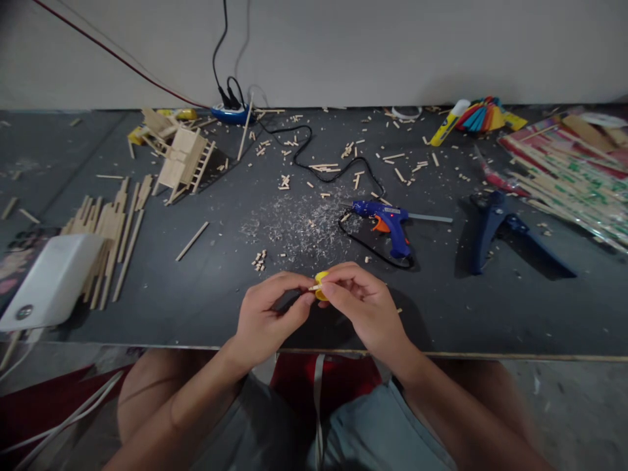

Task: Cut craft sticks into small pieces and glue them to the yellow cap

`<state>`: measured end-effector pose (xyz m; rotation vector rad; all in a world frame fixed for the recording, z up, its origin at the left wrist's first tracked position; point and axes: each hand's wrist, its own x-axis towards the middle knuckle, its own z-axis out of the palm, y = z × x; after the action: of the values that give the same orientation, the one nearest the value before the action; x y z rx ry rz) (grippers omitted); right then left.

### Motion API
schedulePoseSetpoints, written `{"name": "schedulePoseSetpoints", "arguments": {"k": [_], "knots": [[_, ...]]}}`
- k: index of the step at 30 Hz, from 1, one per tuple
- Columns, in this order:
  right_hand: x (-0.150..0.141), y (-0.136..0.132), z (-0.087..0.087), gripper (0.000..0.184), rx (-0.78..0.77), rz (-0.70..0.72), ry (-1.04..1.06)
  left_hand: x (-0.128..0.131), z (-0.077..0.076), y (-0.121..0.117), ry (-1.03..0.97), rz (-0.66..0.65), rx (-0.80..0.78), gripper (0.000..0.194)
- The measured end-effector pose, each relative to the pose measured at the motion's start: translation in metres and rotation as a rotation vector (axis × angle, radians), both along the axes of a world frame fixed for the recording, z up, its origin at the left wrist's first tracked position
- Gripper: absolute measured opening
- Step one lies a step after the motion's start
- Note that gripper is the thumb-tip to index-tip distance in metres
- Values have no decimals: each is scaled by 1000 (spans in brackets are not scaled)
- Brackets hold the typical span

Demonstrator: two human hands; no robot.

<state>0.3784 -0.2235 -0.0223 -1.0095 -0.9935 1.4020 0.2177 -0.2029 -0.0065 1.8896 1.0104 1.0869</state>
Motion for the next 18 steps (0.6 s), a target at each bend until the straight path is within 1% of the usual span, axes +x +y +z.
{"name": "schedulePoseSetpoints", "arguments": {"k": [5,18], "knots": [[-1,-1,0,13,21,-5,-23,0,-2,0,-44,-7,14,12],[-3,-2,-2,14,27,-10,-24,2,0,-1,-39,31,-23,8]]}}
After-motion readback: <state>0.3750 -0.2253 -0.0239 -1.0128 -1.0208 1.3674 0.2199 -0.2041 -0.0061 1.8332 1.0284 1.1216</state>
